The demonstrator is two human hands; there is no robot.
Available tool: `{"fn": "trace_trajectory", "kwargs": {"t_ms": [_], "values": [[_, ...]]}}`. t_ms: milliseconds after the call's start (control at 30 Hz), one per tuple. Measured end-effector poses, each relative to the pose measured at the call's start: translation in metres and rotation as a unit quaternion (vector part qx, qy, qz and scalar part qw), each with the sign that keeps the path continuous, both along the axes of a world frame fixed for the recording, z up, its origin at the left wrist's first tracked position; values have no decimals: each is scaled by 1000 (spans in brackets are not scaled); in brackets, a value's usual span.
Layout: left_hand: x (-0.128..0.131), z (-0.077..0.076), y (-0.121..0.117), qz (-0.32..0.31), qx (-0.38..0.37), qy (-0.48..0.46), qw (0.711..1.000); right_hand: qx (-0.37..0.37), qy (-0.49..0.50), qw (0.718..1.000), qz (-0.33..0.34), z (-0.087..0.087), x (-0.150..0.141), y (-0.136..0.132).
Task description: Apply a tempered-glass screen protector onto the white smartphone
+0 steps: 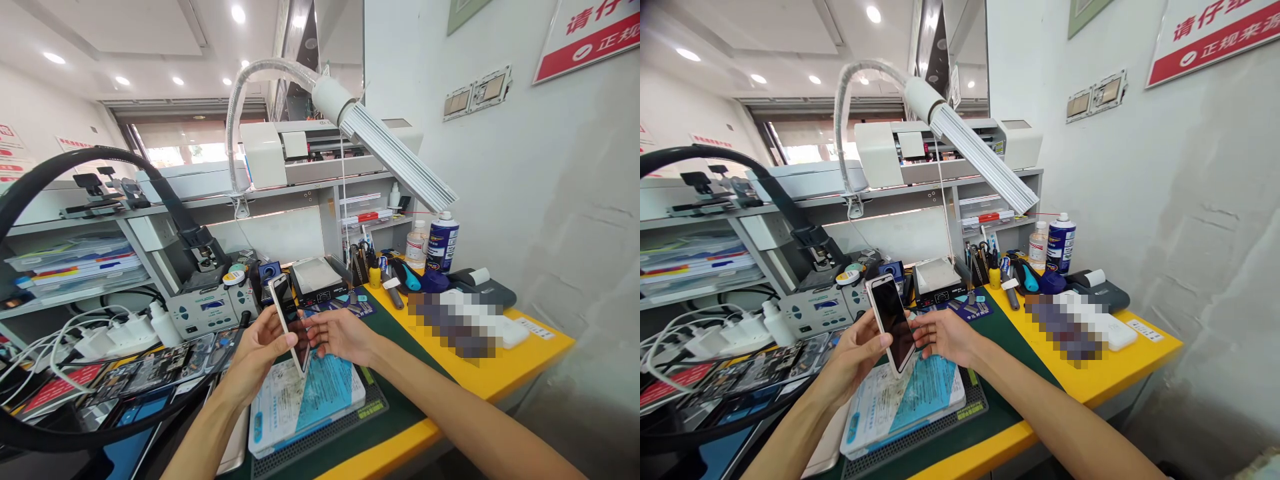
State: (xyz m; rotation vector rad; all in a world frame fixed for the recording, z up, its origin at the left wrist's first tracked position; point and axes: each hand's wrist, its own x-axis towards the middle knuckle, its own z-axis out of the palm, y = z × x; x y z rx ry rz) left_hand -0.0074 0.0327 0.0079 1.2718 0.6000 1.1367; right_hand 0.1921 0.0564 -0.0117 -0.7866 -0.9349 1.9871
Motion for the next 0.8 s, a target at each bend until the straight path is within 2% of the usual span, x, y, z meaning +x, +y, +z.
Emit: {"fn": "trace_trajectory", "kwargs": {"t_ms": [800], "values": [[0, -2, 1, 0, -8, -1, 1000, 6, 0, 1000, 5, -1, 0, 0]]}}
